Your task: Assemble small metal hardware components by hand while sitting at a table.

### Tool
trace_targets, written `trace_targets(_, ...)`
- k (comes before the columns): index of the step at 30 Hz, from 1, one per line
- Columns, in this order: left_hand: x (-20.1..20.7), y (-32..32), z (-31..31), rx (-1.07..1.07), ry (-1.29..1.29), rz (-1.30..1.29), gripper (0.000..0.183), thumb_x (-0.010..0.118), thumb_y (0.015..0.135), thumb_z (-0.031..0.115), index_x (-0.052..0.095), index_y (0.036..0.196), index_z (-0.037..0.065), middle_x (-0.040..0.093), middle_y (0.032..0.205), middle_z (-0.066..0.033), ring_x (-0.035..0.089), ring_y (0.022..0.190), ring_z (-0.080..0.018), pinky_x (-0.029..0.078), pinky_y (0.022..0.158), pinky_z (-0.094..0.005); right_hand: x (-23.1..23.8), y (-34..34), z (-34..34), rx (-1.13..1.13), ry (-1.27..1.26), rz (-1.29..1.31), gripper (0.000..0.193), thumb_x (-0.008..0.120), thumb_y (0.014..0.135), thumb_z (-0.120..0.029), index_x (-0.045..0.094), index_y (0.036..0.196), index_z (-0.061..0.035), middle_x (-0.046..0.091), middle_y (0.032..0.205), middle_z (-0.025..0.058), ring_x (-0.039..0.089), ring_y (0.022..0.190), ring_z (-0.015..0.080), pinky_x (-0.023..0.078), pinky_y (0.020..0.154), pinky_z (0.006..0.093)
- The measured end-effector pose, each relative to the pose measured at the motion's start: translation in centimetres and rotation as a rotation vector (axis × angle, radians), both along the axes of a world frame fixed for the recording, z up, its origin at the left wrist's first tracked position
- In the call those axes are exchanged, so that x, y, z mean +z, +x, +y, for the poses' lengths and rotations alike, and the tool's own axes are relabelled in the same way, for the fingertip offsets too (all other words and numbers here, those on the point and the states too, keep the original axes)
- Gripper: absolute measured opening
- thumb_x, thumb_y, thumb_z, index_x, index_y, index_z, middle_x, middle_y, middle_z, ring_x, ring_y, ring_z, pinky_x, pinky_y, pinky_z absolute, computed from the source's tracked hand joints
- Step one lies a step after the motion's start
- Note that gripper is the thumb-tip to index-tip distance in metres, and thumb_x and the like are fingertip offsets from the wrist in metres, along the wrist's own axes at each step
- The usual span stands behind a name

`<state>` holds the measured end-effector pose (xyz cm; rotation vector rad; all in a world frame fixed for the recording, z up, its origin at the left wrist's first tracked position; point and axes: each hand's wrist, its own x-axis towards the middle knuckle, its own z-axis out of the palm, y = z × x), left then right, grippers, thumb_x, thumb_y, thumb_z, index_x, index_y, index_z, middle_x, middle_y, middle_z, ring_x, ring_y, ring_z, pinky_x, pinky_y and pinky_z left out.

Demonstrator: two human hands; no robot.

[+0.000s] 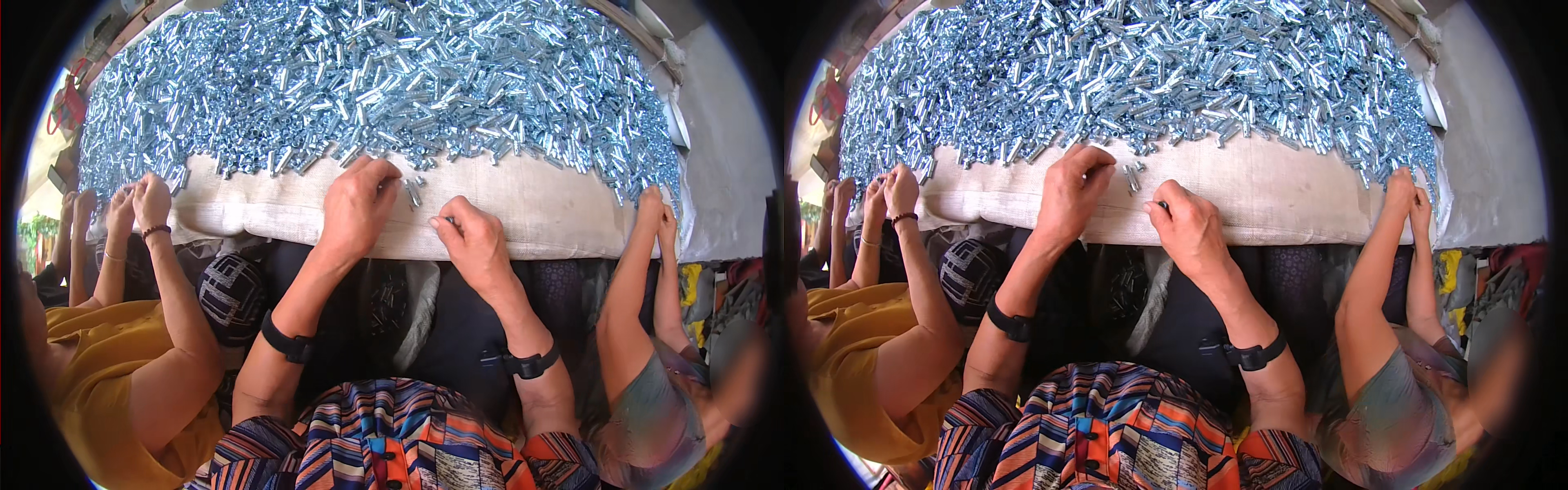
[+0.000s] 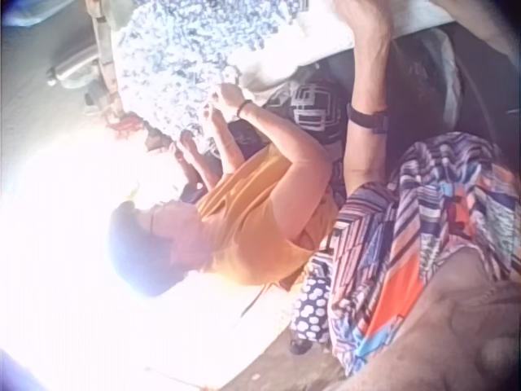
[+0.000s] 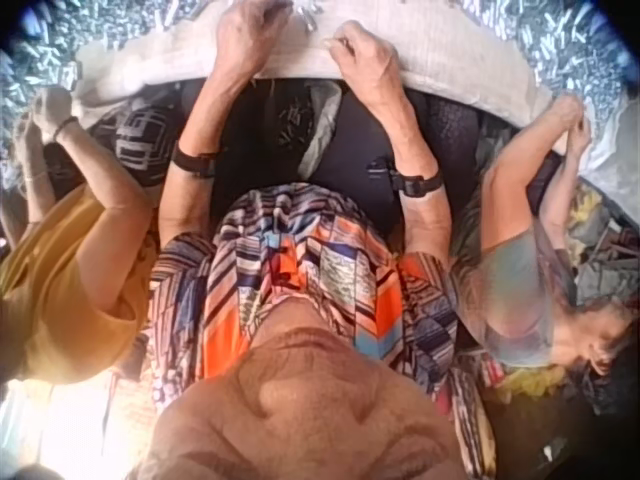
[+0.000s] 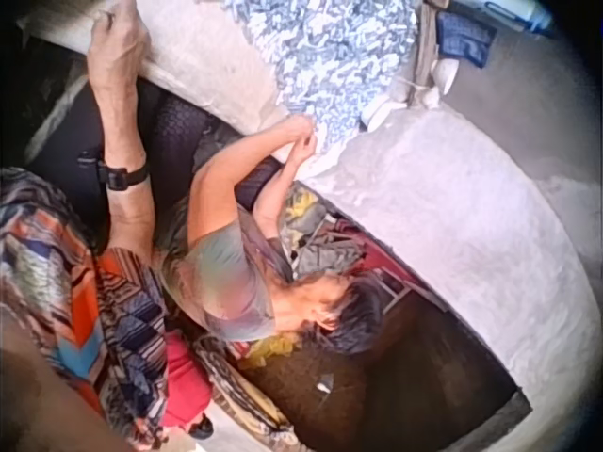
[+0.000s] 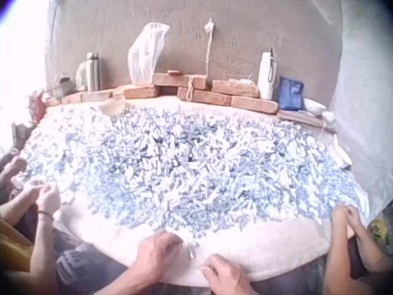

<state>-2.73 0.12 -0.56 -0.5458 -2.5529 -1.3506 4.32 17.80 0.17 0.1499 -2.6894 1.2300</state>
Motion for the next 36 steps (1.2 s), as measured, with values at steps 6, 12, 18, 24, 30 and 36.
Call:
trace_targets(6, -0.4, -0.7, 2.0, -0.033, -0.376, 0.046, 0.024, 0.071, 0.078, 0.027, 0.066, 0.091, 0.007, 0.059, 0.085, -0.0101, 0.062, 0.078, -0.0294, 0.049, 0.067, -0.0410, 2.0, 2.5, -1.1, 0.214, -0.176, -0.188, 0.018, 0.070, 0.083, -0.011, 0.055, 0.080, -0.0004, 0.058, 0.064, 0.0131, 0.057, 0.055, 0.0220, 0.046, 0.053, 0.0345)
trace_targets(12, -1.0, -1.5, 3.1, -0.004, -0.346, 0.071, 0.018, 0.068, 0.078, 0.019, 0.066, 0.090, 0.006, 0.058, 0.083, -0.0091, 0.061, 0.075, -0.0274, 0.049, 0.065, -0.0385, 1.3, 0.0, -0.5, 0.038, -0.183, -0.139, 0.015, 0.068, 0.084, -0.010, 0.057, 0.082, -0.0007, 0.061, 0.069, 0.0120, 0.061, 0.058, 0.0218, 0.047, 0.055, 0.0342)
trace_targets(18, -0.4, -2.3, -1.1, -0.056, 0.415, -0.416, 0.015, 0.060, 0.087, 0.010, 0.065, 0.096, 0.000, 0.064, 0.084, -0.0034, 0.057, 0.072, -0.0098, 0.046, 0.063, -0.0248, -0.5, -3.5, -1.8, -0.005, 0.016, 0.007, 0.018, 0.066, 0.081, -0.010, 0.055, 0.092, -0.0012, 0.064, 0.086, 0.0173, 0.064, 0.078, 0.0352, 0.050, 0.068, 0.0442)
trace_targets(24, -0.4, -1.3, -3.7, -0.064, 0.656, -0.606, 0.019, 0.059, 0.089, 0.010, 0.063, 0.105, 0.001, 0.064, 0.088, -0.0040, 0.058, 0.074, -0.0091, 0.047, 0.068, -0.0231, -0.5, -4.6, -4.2, 0.084, 0.315, 0.040, 0.018, 0.064, 0.081, -0.013, 0.052, 0.087, -0.0010, 0.063, 0.085, 0.0181, 0.063, 0.082, 0.0365, 0.049, 0.071, 0.0470)
trace_targets(30, -1.1, -0.1, -3.6, -0.067, 0.733, -0.626, 0.014, 0.061, 0.089, 0.011, 0.060, 0.100, 0.002, 0.063, 0.086, -0.0043, 0.058, 0.072, -0.0093, 0.047, 0.068, -0.0243, -0.6, -4.5, -4.6, 0.057, 0.143, 0.002, 0.019, 0.062, 0.083, -0.010, 0.056, 0.099, -0.0016, 0.063, 0.081, 0.0175, 0.064, 0.074, 0.0337, 0.050, 0.067, 0.0426)
trace_targets(36, 0.1, 1.7, -1.6, -0.259, 0.791, -0.718, 0.014, 0.062, 0.089, 0.012, 0.063, 0.098, 0.000, 0.063, 0.082, -0.0029, 0.057, 0.071, -0.0080, 0.047, 0.066, -0.0233, 0.7, -1.9, -2.8, 0.111, -0.471, -0.229, 0.022, 0.059, 0.088, -0.007, 0.056, 0.109, -0.0005, 0.060, 0.072, 0.0098, 0.061, 0.064, 0.0174, 0.050, 0.062, 0.0317)
